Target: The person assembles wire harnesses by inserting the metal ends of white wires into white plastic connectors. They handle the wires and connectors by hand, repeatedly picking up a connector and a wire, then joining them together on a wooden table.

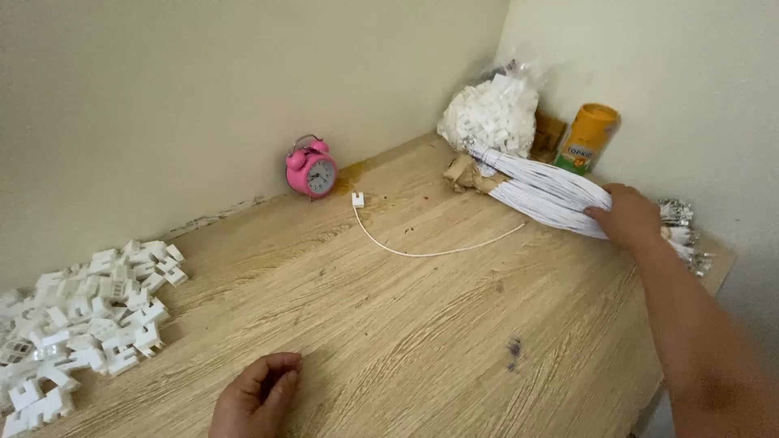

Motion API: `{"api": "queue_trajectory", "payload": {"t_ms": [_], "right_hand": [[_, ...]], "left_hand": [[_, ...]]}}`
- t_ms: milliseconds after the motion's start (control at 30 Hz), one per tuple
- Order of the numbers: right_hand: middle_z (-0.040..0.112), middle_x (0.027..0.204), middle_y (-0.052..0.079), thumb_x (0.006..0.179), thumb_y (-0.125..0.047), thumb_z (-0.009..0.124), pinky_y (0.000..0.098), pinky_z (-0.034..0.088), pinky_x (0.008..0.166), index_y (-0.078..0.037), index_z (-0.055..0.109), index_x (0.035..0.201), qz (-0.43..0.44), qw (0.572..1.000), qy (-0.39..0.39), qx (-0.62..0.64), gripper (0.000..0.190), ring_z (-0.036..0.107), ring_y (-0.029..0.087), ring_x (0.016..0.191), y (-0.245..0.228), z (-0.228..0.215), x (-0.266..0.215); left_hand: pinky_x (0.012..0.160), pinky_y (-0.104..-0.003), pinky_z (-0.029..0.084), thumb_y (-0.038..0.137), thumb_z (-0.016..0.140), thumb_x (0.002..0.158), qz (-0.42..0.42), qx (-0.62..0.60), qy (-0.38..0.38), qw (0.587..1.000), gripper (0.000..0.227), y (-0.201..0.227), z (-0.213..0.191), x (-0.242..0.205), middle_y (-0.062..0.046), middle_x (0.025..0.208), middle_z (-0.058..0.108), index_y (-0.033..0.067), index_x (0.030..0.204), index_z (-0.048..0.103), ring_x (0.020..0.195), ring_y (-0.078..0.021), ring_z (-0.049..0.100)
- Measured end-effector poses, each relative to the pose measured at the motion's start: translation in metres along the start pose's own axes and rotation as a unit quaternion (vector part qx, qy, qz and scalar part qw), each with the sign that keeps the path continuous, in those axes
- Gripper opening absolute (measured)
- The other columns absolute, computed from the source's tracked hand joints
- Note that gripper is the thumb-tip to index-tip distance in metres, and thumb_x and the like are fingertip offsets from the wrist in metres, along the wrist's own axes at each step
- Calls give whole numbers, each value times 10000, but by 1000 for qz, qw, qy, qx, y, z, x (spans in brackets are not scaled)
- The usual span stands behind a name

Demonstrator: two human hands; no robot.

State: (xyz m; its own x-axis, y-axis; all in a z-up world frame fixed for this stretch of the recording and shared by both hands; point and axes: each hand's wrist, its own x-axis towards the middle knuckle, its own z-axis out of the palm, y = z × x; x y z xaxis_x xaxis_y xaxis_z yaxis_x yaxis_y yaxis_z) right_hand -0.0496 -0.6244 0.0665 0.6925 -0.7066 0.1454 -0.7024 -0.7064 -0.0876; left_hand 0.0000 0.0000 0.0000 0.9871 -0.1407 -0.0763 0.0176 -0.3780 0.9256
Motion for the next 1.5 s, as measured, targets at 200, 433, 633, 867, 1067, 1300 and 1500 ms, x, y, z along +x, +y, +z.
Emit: {"api": "queue_trajectory", "payload": {"t_ms": [200,433,633,867,1067,1300,1500], "right_hand": [[555,1254,211,935,-409,580,586,507,722,-92,502,1340,18,991,119,58,521,621,439,995,-8,2,-12],[567,1170,232,962,-362,627,617,482,699,-62,554,1284,12,970,225,88,446,605,459,956,-11,-53,-23],[573,1189,227,936,-255,741,580,422,768,-2,565,1232,-48,918,332,209,427,585,453,983,-20,-115,-62],[552,1217,261,953,-74,719,465,410,900,95,559,1306,-252,851,343,309,423,542,382,1076,-97,-137,-133],[499,1178,262,848,-28,759,437,417,918,126,530,1305,-403,795,315,327,533,516,393,1059,-172,-131,-184],[575,1221,212,785,-113,729,481,428,995,22,580,1266,-449,795,305,271,522,533,398,1151,-224,-77,-202],[578,1205,212,782,-51,761,480,447,954,67,584,1329,-468,776,315,282,587,496,388,1147,-259,-75,-218]], "left_hand": [[821,-175,489,103,751,797,-4,-14,20,1000,156,-12,5,6,39,891,833,138,926,832,825,-50,685],[794,-194,505,92,737,816,-15,-39,-23,999,194,-8,3,11,12,872,800,122,991,816,800,-70,667],[716,-332,515,45,654,886,-100,-249,-12,963,321,38,6,-4,-131,875,664,4,1204,662,763,-217,608],[816,-395,585,155,660,757,-27,-387,-59,920,773,126,-17,-50,-178,1319,634,133,1467,356,993,-303,711],[899,-397,569,395,726,717,79,-460,-110,878,1103,164,-57,-84,-162,1538,312,212,1504,-25,1261,-323,565],[996,-501,472,166,563,911,-1,-722,-25,692,334,147,-72,-49,-149,1252,625,125,1230,473,1089,-316,600],[981,-479,512,94,606,900,146,-716,-85,678,315,141,-83,-49,-152,1299,609,95,1201,512,1134,-315,599]]}}
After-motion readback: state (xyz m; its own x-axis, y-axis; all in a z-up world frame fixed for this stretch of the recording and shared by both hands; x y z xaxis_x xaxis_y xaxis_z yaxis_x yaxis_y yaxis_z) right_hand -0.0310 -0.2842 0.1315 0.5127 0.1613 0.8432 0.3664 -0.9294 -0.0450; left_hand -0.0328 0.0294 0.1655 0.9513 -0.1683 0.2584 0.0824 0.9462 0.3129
